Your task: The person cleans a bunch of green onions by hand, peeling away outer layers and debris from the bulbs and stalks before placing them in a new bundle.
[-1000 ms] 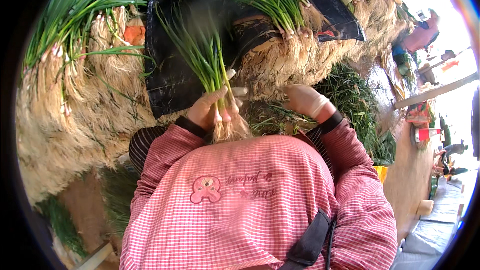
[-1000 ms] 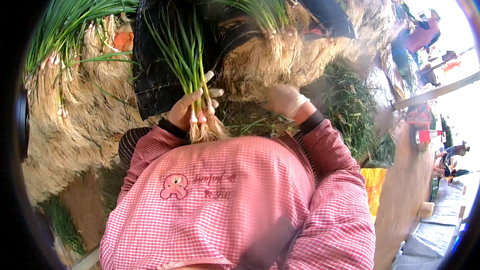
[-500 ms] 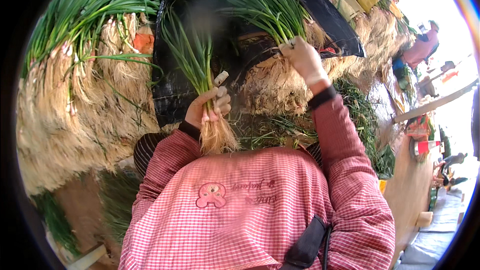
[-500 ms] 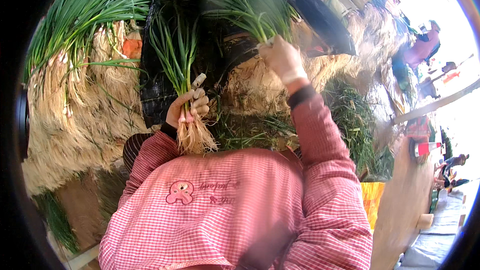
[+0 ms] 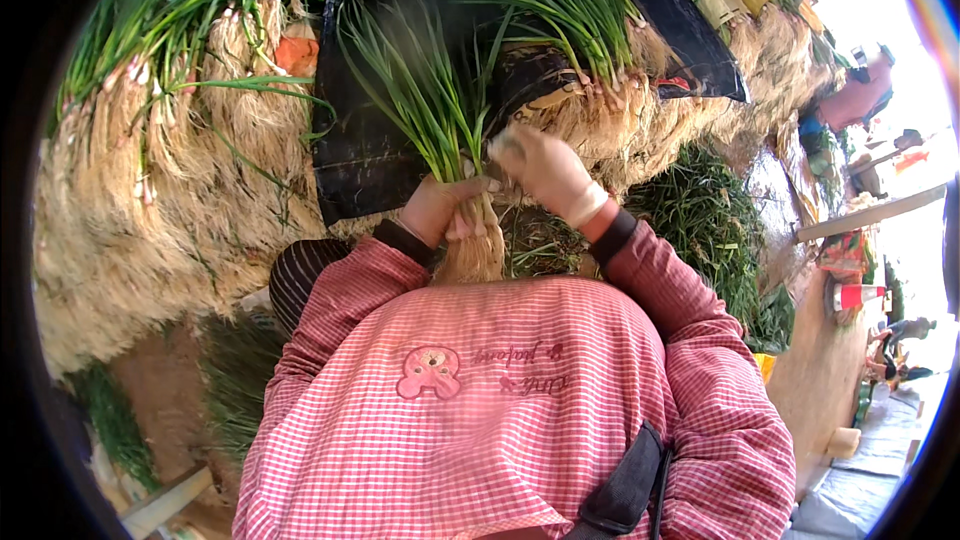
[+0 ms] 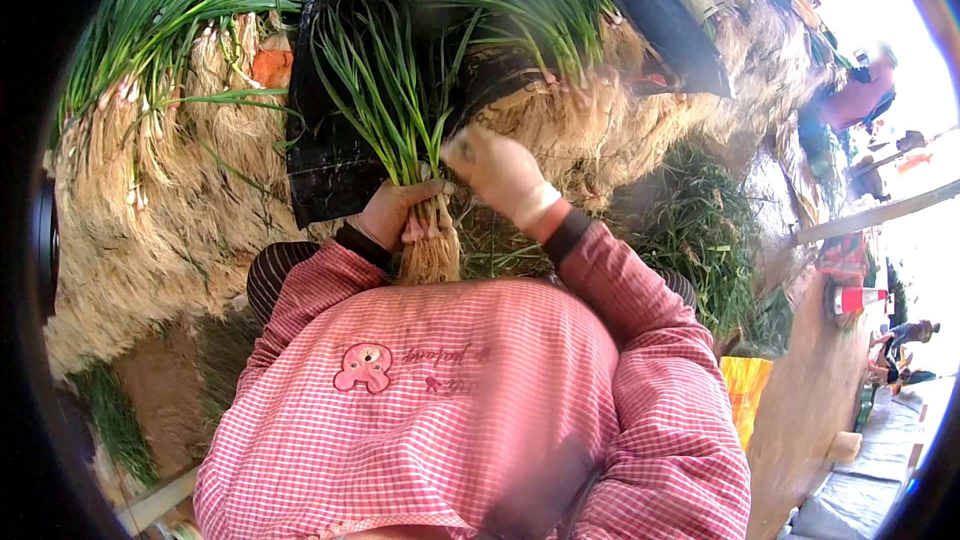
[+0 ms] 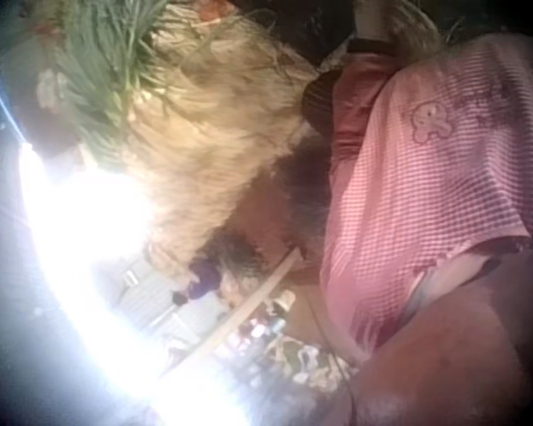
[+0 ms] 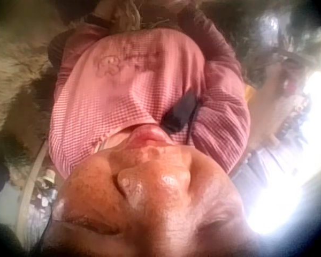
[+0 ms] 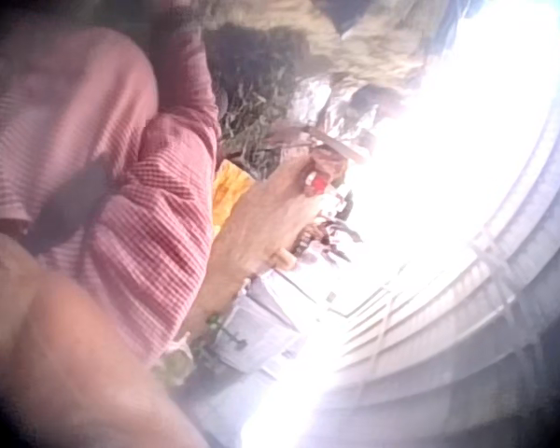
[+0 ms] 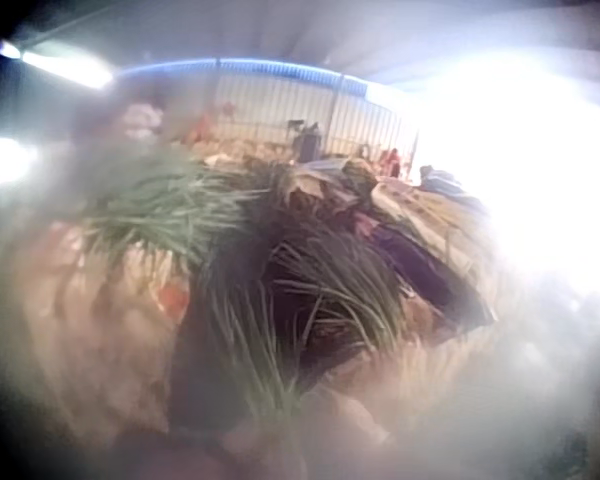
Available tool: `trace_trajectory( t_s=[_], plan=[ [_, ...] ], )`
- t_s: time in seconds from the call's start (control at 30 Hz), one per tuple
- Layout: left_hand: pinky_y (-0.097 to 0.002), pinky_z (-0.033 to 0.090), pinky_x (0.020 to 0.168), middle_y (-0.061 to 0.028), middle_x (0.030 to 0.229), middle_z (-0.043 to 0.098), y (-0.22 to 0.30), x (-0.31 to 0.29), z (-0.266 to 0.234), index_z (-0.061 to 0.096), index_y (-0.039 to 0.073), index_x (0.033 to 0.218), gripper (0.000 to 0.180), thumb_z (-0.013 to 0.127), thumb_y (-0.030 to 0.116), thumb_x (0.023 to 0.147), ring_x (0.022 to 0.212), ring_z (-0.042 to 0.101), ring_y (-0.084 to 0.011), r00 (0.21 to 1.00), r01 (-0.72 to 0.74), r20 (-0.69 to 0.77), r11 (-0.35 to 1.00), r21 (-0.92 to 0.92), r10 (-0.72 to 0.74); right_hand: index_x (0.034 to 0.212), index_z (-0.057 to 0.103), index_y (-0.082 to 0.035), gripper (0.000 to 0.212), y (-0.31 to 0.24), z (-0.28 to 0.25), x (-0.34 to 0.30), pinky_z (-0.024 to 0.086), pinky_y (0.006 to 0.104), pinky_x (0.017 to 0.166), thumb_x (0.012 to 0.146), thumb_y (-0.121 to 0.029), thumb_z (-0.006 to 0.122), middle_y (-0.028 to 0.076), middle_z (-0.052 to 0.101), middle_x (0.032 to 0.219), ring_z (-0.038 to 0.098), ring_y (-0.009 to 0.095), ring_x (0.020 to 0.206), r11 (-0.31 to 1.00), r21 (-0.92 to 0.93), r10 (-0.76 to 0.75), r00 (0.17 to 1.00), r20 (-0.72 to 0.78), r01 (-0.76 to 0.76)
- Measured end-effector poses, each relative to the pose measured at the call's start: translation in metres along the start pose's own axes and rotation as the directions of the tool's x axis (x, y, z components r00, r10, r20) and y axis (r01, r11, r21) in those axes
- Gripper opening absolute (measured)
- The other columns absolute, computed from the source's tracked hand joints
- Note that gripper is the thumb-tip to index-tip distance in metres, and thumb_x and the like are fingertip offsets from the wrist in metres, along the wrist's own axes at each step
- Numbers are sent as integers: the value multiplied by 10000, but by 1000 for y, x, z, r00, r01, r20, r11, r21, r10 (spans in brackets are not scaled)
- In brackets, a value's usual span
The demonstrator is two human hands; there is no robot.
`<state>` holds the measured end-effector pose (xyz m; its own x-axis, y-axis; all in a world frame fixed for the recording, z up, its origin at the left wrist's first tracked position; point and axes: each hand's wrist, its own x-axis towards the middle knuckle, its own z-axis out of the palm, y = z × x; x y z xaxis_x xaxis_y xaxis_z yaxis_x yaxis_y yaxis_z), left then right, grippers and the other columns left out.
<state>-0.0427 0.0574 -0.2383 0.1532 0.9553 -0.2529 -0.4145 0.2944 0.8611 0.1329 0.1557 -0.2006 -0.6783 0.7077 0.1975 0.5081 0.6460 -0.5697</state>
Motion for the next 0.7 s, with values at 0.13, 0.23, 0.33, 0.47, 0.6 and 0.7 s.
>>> trace_trajectory(
  t_s=[0.13, 0.23, 0.33, 0.47, 0.6, 0.7],
  plan=[
    [-275, 530, 455, -133, 831, 706, -5, -8, 9, 624, -24, 974, 173, 603, 145, 945, 535, 654, -205, 998, -68, 3, 994, -85, 68, 1020, 589, 29, 433, 18, 16, 44, 523, 377, 638, 948, -398, 582, 160, 663, 790, 662, 249, 704, 890, 312, 291, 941, 174, -333],
    [-266, 518, 442, -125, 854, 707, -4, -10, 10, 625, -24, 1015, 189, 612, 150, 942, 551, 661, -208, 995, -96, -14, 984, -151, 95, 1018, 602, 37, 372, 18, 20, 43, 522, 334, 628, 958, -330, 582, 125, 682, 830, 660, 187, 714, 715, 513, 369, 879, 300, -475],
    [-251, 506, 433, -126, 783, 702, -6, -10, -1, 633, -32, 1026, 215, 620, 164, 940, 517, 645, -189, 998, -58, -4, 982, -178, 59, 1013, 621, 0, 290, 14, 14, 21, 522, 281, 628, 981, -278, 545, 95, 695, 869, 658, 157, 721, 532, 706, 347, 881, 322, -468],
    [-236, 490, 412, -126, 684, 678, -1, -12, -2, 636, -45, 1024, 247, 634, 184, 934, 476, 621, -163, 999, -44, -37, 983, -178, 38, 1057, 612, -31, 314, 12, 9, 7, 515, 261, 618, 985, -328, 542, 87, 688, 929, 656, 149, 734, 312, 868, 354, 896, 270, -385],
    [-284, 525, 436, -144, 840, 692, -5, -12, 9, 580, -3, 1068, 200, 618, 145, 940, 543, 650, -200, 996, -82, -33, 982, -168, 78, 1067, 602, -38, 341, -5, 1, 25, 518, 289, 619, 962, -362, 584, 76, 671, 923, 617, 150, 693, 330, 800, 448, 829, 334, -501],
    [-320, 548, 459, -146, 938, 683, -12, -8, 9, 532, 32, 1096, 188, 605, 110, 942, 585, 662, -227, 990, -140, -16, 971, -191, 140, 1076, 576, -50, 265, 20, 17, 42, 527, 306, 664, 969, -292, 572, 70, 661, 900, 625, 172, 732, 86, 837, 368, 798, 477, -540]
  ],
)
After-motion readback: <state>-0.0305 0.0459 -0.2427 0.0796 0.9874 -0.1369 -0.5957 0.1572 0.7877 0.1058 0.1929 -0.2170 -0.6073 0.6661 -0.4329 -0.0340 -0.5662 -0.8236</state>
